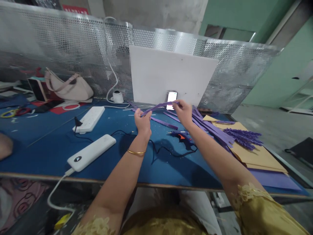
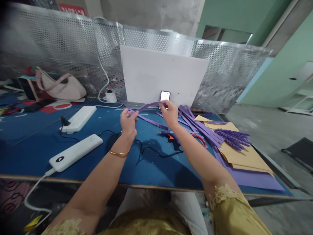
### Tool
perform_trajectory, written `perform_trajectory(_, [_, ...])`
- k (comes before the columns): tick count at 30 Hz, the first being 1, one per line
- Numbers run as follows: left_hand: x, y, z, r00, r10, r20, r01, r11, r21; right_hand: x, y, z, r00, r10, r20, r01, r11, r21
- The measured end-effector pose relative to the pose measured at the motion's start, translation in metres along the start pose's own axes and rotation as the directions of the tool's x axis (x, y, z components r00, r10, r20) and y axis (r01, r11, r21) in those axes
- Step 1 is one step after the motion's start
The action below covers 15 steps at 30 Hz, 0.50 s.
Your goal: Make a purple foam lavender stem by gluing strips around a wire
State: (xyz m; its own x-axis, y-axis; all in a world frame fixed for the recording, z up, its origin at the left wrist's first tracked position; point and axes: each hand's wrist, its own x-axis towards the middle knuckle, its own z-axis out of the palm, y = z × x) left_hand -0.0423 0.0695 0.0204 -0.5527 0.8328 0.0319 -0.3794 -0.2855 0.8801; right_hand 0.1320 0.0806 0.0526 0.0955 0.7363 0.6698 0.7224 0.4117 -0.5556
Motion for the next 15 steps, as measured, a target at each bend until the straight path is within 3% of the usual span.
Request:
perform_trajectory(2, [0.0,0.002,-0.002,0.989,0.143,-0.032,-0.142,0.989,0.046,-0.005,-0.008,-0.015,0.989,-0.003,-0.15,0.039,0.97,0.238])
perform_trajectory(3, [0.0,0.004,-0.004,0.964,0.265,-0.03,-0.26,0.959,0.116,-0.009,-0.012,-0.023,0.979,0.005,-0.202,0.062,0.945,0.321])
perform_trajectory(6, [-0.006,0.008,-0.009,0.841,0.539,0.043,-0.527,0.801,0.285,-0.024,-0.023,-0.045,0.97,0.002,-0.244,0.095,0.918,0.385])
perform_trajectory(9, [-0.021,0.011,-0.01,0.667,0.707,0.233,-0.744,0.613,0.266,-0.041,-0.029,-0.06,0.976,-0.001,-0.22,0.099,0.897,0.431])
perform_trajectory(10, [-0.026,0.012,-0.009,0.64,0.681,0.355,-0.766,0.605,0.218,-0.045,-0.03,-0.064,0.979,0.005,-0.205,0.088,0.892,0.443])
perform_trajectory(12, [-0.037,0.014,-0.006,0.612,0.518,0.598,-0.734,0.653,0.185,-0.052,-0.028,-0.069,0.986,0.017,-0.164,0.06,0.888,0.455])
perform_trajectory(15, [-0.047,0.018,-0.003,0.556,0.296,0.777,-0.683,0.695,0.224,-0.054,-0.015,-0.075,0.991,0.082,-0.108,-0.013,0.849,0.528])
